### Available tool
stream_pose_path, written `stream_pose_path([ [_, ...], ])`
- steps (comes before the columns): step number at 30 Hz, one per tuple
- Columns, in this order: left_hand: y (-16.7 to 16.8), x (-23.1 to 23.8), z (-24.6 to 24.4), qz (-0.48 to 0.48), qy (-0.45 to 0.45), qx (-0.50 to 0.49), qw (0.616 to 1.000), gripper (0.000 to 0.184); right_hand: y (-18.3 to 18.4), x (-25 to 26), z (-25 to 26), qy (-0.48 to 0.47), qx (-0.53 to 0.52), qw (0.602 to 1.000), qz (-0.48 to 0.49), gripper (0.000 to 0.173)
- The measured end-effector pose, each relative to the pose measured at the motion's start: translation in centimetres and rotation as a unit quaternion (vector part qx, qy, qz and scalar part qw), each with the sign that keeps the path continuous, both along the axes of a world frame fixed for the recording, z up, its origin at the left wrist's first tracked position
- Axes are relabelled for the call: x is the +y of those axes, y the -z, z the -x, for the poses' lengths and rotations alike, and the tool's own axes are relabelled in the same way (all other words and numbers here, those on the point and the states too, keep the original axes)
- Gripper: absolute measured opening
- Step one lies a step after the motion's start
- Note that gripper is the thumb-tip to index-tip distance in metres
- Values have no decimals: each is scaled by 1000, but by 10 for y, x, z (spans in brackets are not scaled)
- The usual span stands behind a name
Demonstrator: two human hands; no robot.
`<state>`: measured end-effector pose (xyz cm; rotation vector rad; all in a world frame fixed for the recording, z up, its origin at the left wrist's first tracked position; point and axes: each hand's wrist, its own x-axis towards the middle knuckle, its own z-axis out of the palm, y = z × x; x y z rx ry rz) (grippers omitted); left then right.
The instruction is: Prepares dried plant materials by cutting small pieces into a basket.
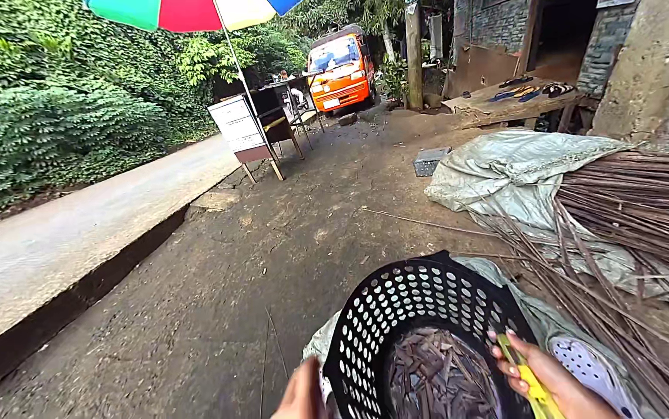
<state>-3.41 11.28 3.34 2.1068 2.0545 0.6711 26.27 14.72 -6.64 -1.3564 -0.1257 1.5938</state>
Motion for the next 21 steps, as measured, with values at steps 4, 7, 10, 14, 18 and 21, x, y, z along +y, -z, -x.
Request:
stream_pose_path([
  [4, 32, 38, -79, 220, 133, -107, 960, 32, -12, -19, 10, -60, -43, 986, -150, 46],
  [7, 55, 36, -95, 285, 185, -158, 927, 33, -9, -25, 12, -118, -58, 958, -254, 48],
  [10, 63, 25, -91, 289, 194, -181, 920, 32, -1, -26, 18, -181, -64, 933, -304, 40],
  [14, 59, 17, -87, 266, 166, -207, 927, 31, 7, -23, 28, -287, -108, 883, -356, 61],
  [18, 54, 11, -89, 232, 149, -250, 928, 29, 14, -30, 37, -162, -239, 864, -413, 53],
  [21, 52, 8, -90, 228, 162, -300, 912, 27, 7, -33, 32, -231, -204, 871, -382, 15],
])
